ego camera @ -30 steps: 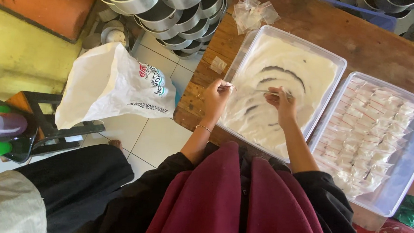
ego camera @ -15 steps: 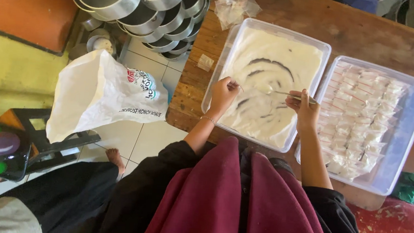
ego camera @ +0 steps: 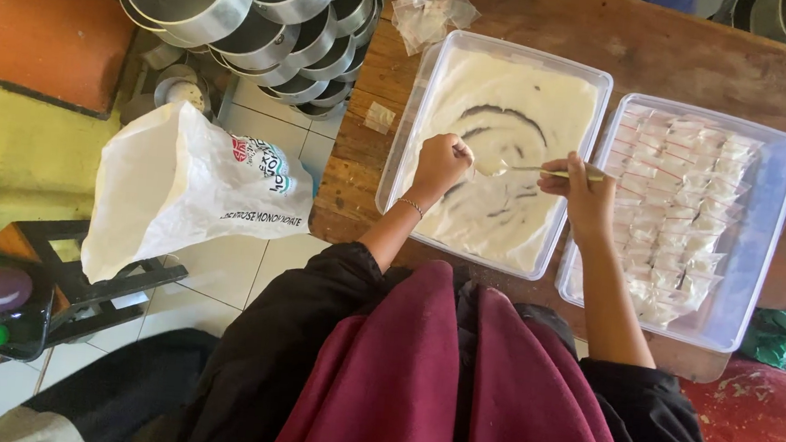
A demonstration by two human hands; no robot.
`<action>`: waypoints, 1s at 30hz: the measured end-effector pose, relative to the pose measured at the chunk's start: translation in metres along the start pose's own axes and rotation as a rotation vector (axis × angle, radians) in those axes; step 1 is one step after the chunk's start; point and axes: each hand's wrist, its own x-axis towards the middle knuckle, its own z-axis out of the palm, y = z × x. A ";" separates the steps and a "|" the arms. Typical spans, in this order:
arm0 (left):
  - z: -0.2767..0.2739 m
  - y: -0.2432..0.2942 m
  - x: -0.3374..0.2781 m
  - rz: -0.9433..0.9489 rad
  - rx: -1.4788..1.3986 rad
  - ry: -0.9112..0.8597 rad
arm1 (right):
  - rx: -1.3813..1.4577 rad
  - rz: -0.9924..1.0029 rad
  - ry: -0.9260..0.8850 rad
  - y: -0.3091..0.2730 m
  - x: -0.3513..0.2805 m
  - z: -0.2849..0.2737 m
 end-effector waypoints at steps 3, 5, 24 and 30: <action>0.005 0.004 0.006 0.016 0.078 0.005 | -0.135 -0.065 -0.040 -0.022 0.003 0.010; 0.006 0.007 0.006 0.010 0.061 0.013 | -0.182 -0.077 -0.056 -0.035 0.007 0.016; 0.022 0.009 0.001 0.020 -0.090 0.053 | -1.199 -0.515 -0.399 -0.094 0.014 0.086; 0.013 0.026 -0.009 0.005 -0.196 0.075 | -1.345 -0.617 -0.488 -0.104 0.019 0.083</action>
